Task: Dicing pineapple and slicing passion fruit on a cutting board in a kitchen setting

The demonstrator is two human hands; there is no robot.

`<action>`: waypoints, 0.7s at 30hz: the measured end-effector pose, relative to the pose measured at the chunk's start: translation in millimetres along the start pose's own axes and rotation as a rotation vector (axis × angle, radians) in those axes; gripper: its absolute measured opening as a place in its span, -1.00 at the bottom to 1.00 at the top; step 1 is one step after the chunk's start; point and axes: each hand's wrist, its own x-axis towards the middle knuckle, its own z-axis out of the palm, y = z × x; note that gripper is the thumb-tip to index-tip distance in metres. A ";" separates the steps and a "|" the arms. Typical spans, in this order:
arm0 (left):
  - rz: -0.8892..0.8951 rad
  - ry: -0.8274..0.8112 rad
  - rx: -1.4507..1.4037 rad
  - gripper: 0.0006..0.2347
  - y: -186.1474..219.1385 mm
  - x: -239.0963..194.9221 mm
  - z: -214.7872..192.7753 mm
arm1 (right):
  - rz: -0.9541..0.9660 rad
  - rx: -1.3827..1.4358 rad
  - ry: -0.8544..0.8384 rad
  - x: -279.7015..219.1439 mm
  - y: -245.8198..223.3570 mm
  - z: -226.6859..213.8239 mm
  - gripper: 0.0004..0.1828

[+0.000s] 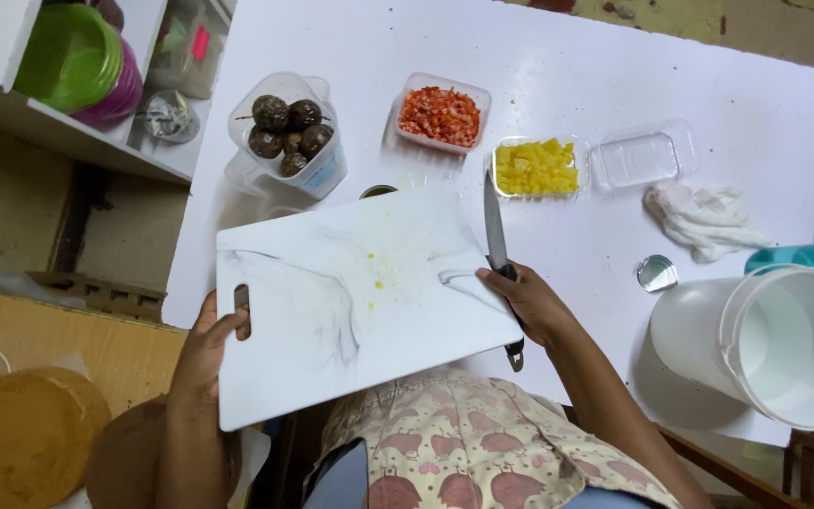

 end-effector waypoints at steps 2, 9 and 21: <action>0.045 0.036 0.057 -0.49 -10.7 -6.0 25.0 | -0.023 -0.197 0.105 -23.9 -13.2 8.3 -0.40; 0.158 -0.135 0.388 -0.38 -69.4 18.1 110.0 | -0.049 -0.528 0.502 -28.1 42.4 -55.3 -0.43; -0.034 -0.480 1.334 -0.45 -171.3 63.0 194.0 | 0.101 -0.953 0.757 -44.9 133.9 -168.0 -0.53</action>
